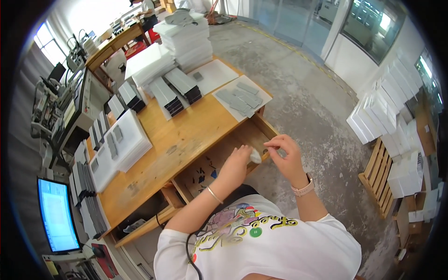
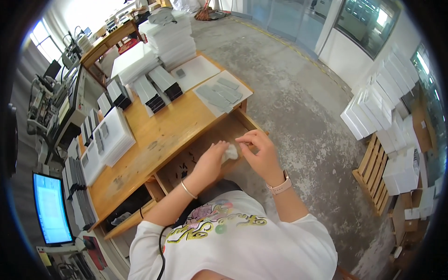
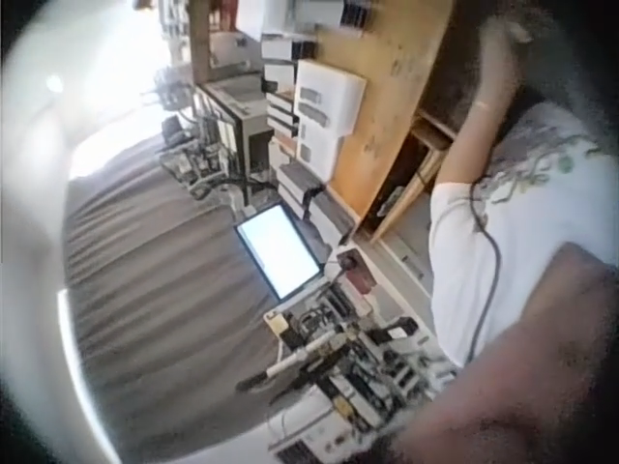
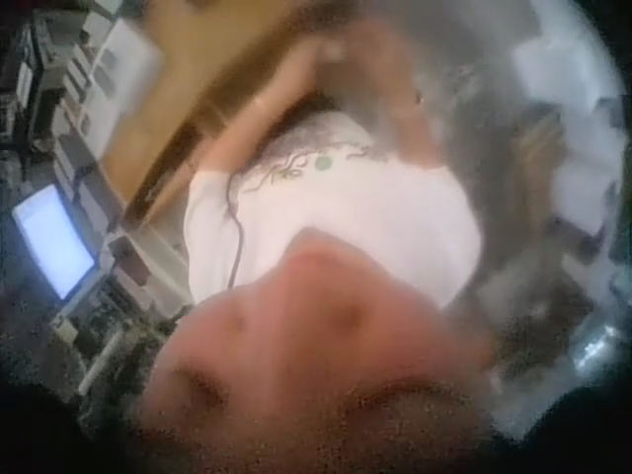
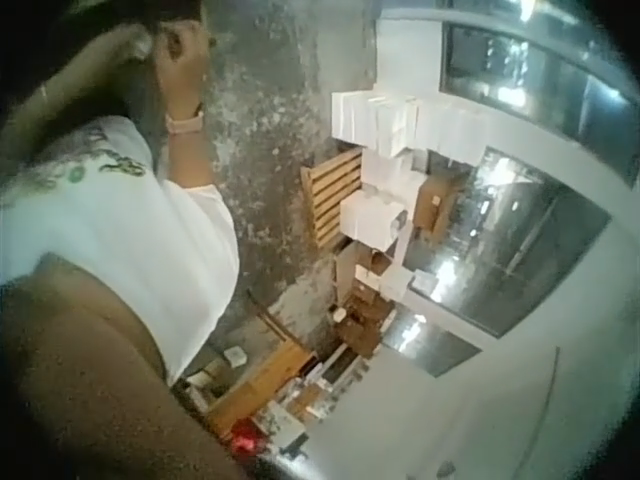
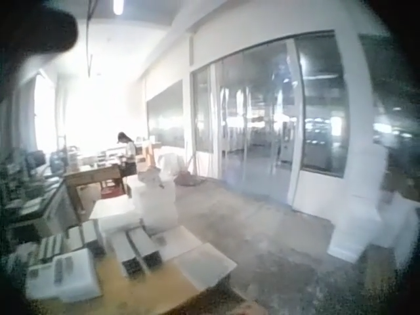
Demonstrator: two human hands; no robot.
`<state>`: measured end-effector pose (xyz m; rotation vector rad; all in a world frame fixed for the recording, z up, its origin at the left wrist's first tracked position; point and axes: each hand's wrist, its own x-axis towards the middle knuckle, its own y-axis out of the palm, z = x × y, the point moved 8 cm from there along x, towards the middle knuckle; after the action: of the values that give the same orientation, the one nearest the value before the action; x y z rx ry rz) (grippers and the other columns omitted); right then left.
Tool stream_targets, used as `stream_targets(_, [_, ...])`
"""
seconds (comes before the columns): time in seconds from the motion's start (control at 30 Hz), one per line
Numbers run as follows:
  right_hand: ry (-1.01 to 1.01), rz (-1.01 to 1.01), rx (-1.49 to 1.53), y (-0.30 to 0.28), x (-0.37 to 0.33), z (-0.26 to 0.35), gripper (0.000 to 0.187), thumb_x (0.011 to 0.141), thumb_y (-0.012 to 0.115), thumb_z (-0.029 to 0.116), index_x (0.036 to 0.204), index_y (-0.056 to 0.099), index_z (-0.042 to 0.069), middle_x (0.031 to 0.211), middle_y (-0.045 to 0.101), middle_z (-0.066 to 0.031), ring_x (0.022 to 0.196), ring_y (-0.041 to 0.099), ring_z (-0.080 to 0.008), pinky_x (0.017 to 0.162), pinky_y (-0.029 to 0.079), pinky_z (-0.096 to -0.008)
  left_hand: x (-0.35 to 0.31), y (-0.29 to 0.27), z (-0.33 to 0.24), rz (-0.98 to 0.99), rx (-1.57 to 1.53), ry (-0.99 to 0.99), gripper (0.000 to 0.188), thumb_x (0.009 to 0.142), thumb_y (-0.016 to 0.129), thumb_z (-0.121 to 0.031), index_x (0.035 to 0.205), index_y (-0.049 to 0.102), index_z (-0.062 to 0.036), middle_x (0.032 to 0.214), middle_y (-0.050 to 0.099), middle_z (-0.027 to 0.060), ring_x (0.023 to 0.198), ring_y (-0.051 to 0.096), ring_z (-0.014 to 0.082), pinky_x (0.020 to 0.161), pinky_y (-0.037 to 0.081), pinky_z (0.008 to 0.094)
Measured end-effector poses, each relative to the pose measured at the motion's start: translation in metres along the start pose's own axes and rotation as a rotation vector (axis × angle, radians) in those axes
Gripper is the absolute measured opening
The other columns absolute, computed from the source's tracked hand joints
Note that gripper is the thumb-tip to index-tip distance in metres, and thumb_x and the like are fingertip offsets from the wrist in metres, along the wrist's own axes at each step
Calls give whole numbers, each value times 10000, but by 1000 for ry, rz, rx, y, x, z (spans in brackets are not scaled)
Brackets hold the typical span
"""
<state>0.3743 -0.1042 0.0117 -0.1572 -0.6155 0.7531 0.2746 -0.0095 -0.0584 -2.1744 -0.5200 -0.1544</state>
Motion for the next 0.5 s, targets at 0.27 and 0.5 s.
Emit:
stream_targets(0.27, [66, 14, -46, -4, 24, -53, 93, 757, 571, 33, 834, 624, 31, 818, 572, -71, 692, 560, -164, 611, 458, -250, -66, -176, 4, -667, 252, -195, 300, 877, 352, -65, 1128, 498, 10, 1099, 540, 140, 1088, 476, 252, 964, 326, 356])
stream_targets(0.5, [18, -2, -76, 21, 106, -95, 99, 757, 578, 80, 831, 630, 40, 814, 580, -88, 682, 564, -174, 622, 462, -269, -209, -227, 77, -540, 1126, -601, 392, 837, 390, -47, 1221, 429, 20, 1290, 398, 191, 1216, 345, 342, 1030, 208, 447])
